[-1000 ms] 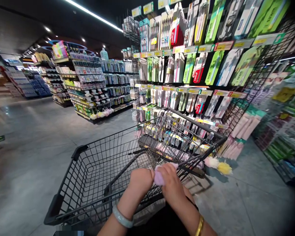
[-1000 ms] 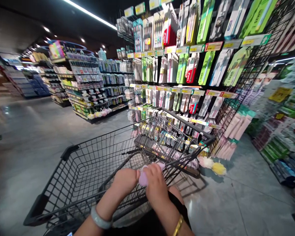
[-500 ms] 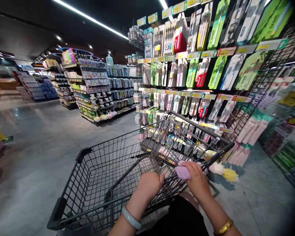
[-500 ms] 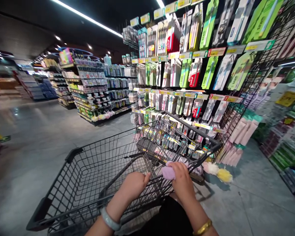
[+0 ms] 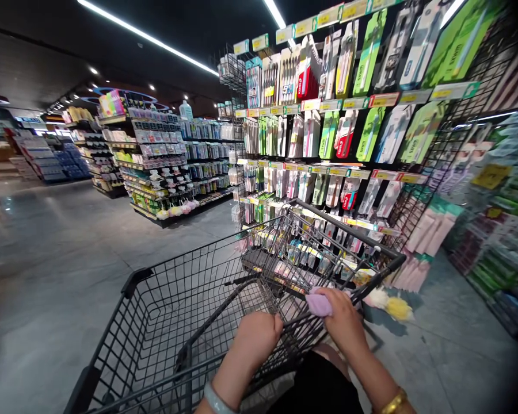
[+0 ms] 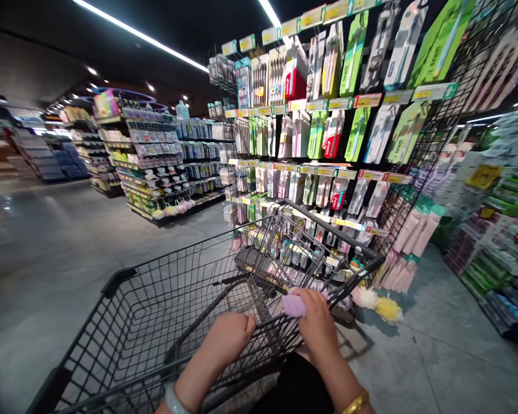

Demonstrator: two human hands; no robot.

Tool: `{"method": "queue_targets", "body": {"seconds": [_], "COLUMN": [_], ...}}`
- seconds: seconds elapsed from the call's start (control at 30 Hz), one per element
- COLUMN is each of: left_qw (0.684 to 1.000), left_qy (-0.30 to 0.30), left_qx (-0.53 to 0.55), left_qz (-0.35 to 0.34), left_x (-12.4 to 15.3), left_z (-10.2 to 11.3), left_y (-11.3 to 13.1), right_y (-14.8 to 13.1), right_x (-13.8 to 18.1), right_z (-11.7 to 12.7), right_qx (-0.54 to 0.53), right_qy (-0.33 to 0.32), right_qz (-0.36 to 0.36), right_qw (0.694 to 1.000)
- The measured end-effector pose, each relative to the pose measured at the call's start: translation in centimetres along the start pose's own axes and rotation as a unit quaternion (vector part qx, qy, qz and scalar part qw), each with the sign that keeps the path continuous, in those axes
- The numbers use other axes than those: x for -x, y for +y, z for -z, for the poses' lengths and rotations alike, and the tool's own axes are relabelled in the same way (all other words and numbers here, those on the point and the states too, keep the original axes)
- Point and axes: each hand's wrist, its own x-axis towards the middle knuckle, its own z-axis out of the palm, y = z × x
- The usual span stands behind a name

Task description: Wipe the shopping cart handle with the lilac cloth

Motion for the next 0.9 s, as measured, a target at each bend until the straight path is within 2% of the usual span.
{"method": "queue_targets", "body": {"seconds": [0.07, 0.2, 0.27, 0.33, 0.4, 0.47, 0.57, 0.7, 0.77, 0.83, 0.9], "left_qw": [1.0, 1.0, 1.0, 1.0, 1.0, 0.999, 0.999, 0.998, 0.998, 0.998, 0.997], "left_qy": [-0.001, -0.001, -0.003, -0.005, -0.002, 0.006, 0.009, 0.006, 0.005, 0.002, -0.006], "left_qx": [-0.002, 0.008, 0.006, -0.004, -0.015, -0.023, -0.026, -0.028, -0.032, -0.04, -0.056], "left_qz": [-0.006, -0.009, -0.014, -0.02, -0.022, -0.021, -0.027, -0.05, -0.055, -0.049, -0.052], "left_x": [-0.1, 0.0, 0.1, 0.3, 0.4, 0.3, 0.2, 0.2, 0.4, 0.7, 0.9], "left_z": [0.0, -0.1, -0.1, 0.0, 0.1, 0.1, 0.0, -0.2, -0.1, 0.1, 0.2], "left_y": [0.0, -0.5, -0.8, -0.9, -0.9, -0.7, -0.5, -1.0, -1.3, -1.4, -1.3], "right_y": [-2.0, -6.0, -5.7, -4.0, -2.1, -1.5, -4.0, -7.8, -7.4, -5.4, -3.2], "right_x": [0.8, 3.0, 3.0, 2.4, 1.5, 1.1, 1.9, 3.7, 3.9, 3.4, 2.7], "right_z": [-1.4, -3.5, -3.0, -1.6, -0.5, -0.3, -2.1, -4.6, -4.0, -2.5, -0.9], "right_qx": [0.005, 0.0, 0.006, 0.01, 0.021, 0.029, 0.017, 0.01, 0.018, 0.027, 0.04], "right_qy": [0.015, -0.005, -0.025, -0.046, -0.033, 0.002, 0.03, 0.024, -0.003, -0.043, -0.032], "right_qz": [0.011, 0.082, 0.094, 0.1, 0.085, 0.052, 0.02, 0.046, 0.085, 0.12, 0.103], "right_qw": [1.0, 0.997, 0.995, 0.994, 0.996, 0.998, 0.999, 0.999, 0.996, 0.992, 0.993]}}
